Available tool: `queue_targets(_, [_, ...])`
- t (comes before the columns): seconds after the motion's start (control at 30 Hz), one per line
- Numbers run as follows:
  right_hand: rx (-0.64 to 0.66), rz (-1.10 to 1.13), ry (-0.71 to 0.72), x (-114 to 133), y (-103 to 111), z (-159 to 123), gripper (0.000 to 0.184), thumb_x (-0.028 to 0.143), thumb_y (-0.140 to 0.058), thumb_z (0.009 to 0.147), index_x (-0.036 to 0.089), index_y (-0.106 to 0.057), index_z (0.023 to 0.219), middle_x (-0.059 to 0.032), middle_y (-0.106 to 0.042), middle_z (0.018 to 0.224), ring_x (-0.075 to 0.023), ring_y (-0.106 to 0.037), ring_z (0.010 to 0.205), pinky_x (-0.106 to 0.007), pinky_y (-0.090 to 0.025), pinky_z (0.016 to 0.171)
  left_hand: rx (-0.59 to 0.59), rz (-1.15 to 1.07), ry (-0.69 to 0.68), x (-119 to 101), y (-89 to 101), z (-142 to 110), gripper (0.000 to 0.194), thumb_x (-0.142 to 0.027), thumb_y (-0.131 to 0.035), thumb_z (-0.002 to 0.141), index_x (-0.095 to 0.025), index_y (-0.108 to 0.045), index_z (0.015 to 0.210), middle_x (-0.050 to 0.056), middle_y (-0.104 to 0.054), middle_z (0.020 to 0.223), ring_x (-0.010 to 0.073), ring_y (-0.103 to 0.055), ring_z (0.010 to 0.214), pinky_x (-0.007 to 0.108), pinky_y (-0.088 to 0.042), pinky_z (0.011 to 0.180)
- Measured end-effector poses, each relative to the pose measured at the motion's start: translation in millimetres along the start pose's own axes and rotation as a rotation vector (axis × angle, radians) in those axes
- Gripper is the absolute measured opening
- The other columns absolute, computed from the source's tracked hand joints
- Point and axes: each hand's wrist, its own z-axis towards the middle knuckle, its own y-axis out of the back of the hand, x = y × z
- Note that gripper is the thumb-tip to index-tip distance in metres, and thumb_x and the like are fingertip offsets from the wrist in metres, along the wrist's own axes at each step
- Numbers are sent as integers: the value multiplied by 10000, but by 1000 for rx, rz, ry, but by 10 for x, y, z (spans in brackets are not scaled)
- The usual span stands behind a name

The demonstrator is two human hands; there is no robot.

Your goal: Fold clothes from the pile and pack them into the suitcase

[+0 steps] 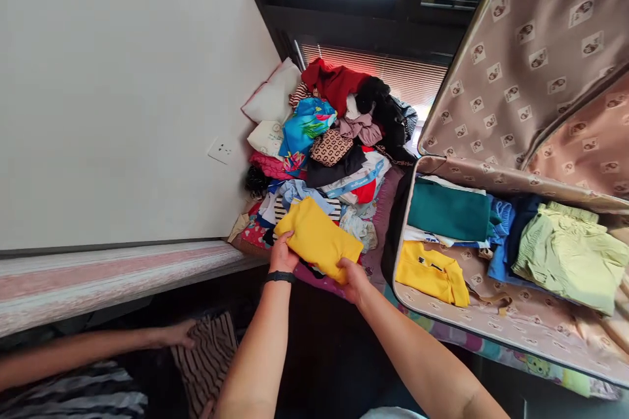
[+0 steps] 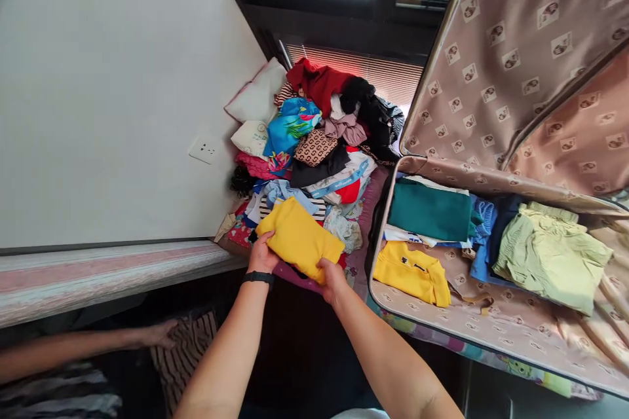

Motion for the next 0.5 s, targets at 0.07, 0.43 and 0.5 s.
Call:
queue_targets(0.07, [79, 25, 54, 42, 39, -171, 429, 170, -626, 710, 162, -670, 1137, -109, -802, 1087, -271, -776, 926, -365, -621, 764, 17, 15, -40, -71, 26, -135, 413, -114, -688, 740, -199, -781, 1133, 79, -849, 1057, 305, -790, 1176, 492, -636, 1090])
queue_targets(0.43, [298, -234, 634, 1368, 1692, -1388, 479, 244, -740, 569, 189, -751, 1045, -62, -815, 1055, -330, -739, 1046, -454, -608, 971, 404, 213, -317, 151, -666, -1582, 591, -123, -749, 684, -331, -790, 1236, 32, -806, 1284, 380, -677, 1379, 655, -583, 1142])
queue_targets(0.5, [258, -212, 664, 1638, 2241, -1433, 513, 263, -753, 560, 179, -750, 1066, -88, -815, 1071, -351, -748, 1046, -483, -615, 962, 385, 372, -355, 570, -1001, -1716, 509, -135, -770, 766, -309, -786, 1244, 51, -799, 1272, 367, -696, 1348, 619, -605, 1122])
